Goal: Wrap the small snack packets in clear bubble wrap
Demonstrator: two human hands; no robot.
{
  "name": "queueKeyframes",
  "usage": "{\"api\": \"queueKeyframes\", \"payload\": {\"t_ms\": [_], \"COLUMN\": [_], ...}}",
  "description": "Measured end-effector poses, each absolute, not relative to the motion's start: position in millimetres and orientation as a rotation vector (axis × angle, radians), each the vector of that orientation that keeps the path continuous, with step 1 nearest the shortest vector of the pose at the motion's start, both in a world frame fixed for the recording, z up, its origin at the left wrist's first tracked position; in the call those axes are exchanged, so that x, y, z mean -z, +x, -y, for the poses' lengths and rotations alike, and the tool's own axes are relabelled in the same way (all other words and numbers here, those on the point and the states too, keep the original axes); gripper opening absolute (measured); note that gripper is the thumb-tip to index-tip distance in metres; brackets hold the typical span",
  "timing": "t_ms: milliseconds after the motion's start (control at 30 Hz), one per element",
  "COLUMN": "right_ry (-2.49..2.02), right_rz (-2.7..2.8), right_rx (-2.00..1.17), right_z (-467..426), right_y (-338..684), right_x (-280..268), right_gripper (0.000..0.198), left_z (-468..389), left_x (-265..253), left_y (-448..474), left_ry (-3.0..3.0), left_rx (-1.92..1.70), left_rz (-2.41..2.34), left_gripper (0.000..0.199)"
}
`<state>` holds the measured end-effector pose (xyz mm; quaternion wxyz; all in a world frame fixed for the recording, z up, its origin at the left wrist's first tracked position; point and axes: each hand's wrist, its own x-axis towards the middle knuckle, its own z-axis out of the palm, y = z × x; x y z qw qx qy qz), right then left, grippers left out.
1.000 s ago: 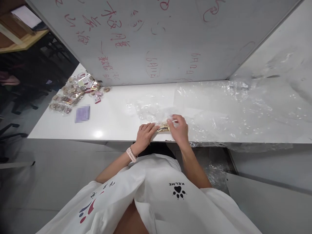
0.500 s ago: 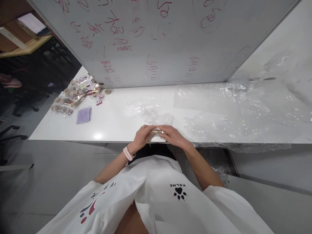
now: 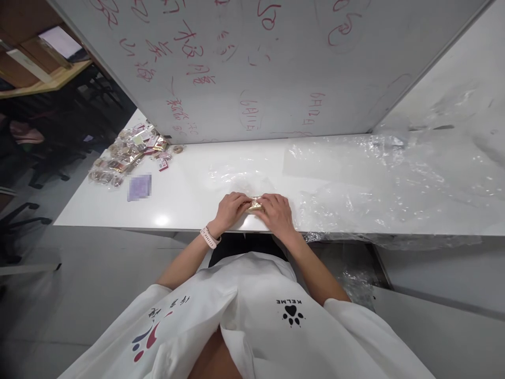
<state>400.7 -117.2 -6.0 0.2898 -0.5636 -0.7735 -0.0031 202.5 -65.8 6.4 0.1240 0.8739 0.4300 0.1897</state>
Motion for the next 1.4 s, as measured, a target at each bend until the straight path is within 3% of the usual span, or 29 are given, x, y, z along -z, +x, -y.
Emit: {"api": "queueKeyframes", "payload": {"t_ms": [133,267,400,533,733,900,1000,1100,1200,1400], "right_ry": [-1.394,-1.483,-1.400,-1.333,-1.370,-1.424,-1.599,-1.785,-1.587,-1.403], "right_rz": [2.255,2.212,2.338,2.431,2.474,2.457,2.366,2.207,2.230,2.276], "right_rx": [0.046,0.024,-0.133,-0.162,-0.117,-0.507,-0.779,-0.506,-0.240,-0.538], "right_z": [123.5,105.8,94.4,102.5,118.3,107.4,85.4,71.1,73.5,85.2], "right_y": [410.4,408.5,415.1,421.2,411.0,417.6,413.0,400.0,394.0,410.3], "right_x": [9.5,5.1,-2.4,-1.8,-3.5,-24.6,-35.9,-36.0,-23.7,-1.6], "right_gripper": [0.038,0.025,0.024,0.039,0.025,0.024,0.030,0.031,0.031,0.048], "left_z": [68.4,55.5,47.5,52.8,75.6,89.5,78.7,65.6,61.1,58.3], "left_x": [-7.5,-16.7,-16.5,-7.6,-10.8,-23.1,-24.0,-19.9,-13.8,-11.0], "left_y": [187.5,185.5,187.1,188.0,184.2,172.5,178.6,193.1,204.3,203.6], "left_ry": [2.541,2.359,2.357,2.300,2.105,2.083,2.009,1.886,1.958,1.938], "left_rx": [-0.516,-0.470,-0.445,-0.555,-0.770,-0.736,-0.610,-0.573,-0.669,-0.802], "left_rz": [-1.090,-1.237,-1.253,-1.265,-1.211,-1.112,-1.366,-1.674,-1.806,-1.823], "left_gripper": [0.039,0.015,0.022,0.014,0.012,0.033,0.037,0.040,0.036,0.034]}}
